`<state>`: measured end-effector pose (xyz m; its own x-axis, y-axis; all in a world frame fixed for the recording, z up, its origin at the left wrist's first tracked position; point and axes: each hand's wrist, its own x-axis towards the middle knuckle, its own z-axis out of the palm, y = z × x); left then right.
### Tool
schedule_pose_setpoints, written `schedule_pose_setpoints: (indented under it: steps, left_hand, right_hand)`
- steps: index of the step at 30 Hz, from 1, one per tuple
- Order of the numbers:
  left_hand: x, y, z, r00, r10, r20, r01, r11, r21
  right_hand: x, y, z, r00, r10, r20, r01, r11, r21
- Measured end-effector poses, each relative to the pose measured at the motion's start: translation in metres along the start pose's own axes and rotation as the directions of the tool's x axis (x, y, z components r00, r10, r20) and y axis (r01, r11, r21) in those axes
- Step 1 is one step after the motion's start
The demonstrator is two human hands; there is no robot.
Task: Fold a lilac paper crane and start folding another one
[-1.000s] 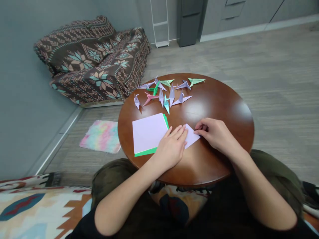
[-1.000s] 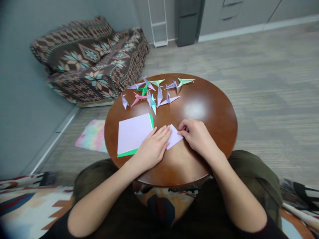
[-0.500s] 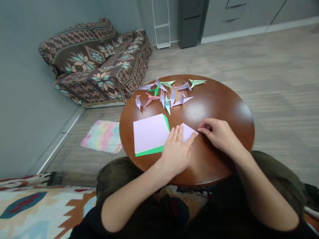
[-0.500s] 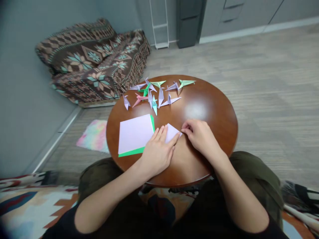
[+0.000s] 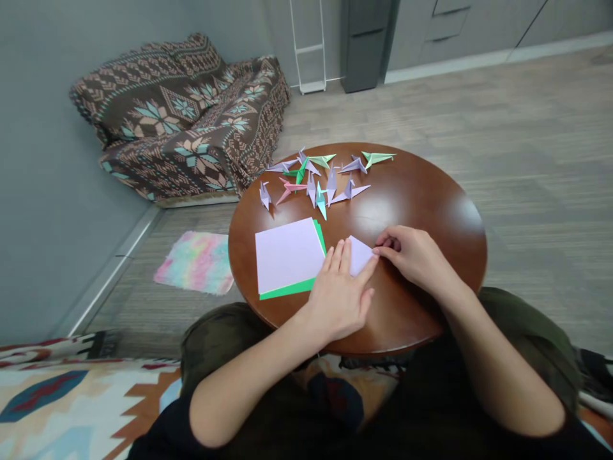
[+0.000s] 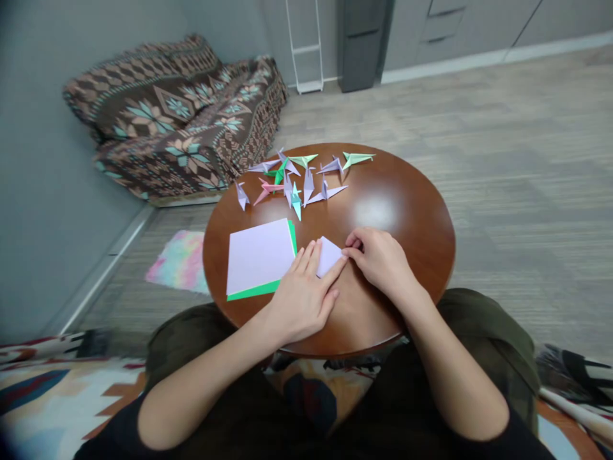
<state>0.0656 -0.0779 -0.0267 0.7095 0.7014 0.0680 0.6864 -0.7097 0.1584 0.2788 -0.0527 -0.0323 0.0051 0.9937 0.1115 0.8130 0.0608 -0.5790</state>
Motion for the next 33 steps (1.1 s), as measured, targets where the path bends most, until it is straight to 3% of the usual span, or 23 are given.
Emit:
schedule_pose_setpoints:
  steps: [5,10,16,23,33]
  left_hand:
    - [0.001,0.002,0.001,0.999,-0.028,0.015,0.028,1.000,0.010]
    - [0.009,-0.006,-0.002,0.993,-0.080,-0.089,0.081,0.997,0.003]
    - [0.016,-0.021,0.005,0.988,0.044,-0.149,-0.045,0.999,-0.003]
    - [0.016,-0.017,0.007,0.986,-0.001,-0.165,-0.005,0.999,-0.036]
    - [0.015,-0.015,0.002,0.990,-0.024,-0.137,0.011,0.995,-0.095]
  right_hand:
    - [-0.001,-0.001,0.000,1.000,0.006,-0.003,-0.006,1.000,0.006]
    - [-0.003,-0.003,0.001,1.000,-0.014,-0.014,0.013,1.000,-0.017]
    - [-0.003,-0.003,0.002,0.999,-0.030,-0.033,0.029,0.999,-0.035]
    - [-0.016,-0.011,0.010,0.991,-0.134,0.005,0.134,0.987,-0.091]
    - [-0.020,-0.004,0.012,0.994,-0.108,0.020,0.106,0.991,0.078]
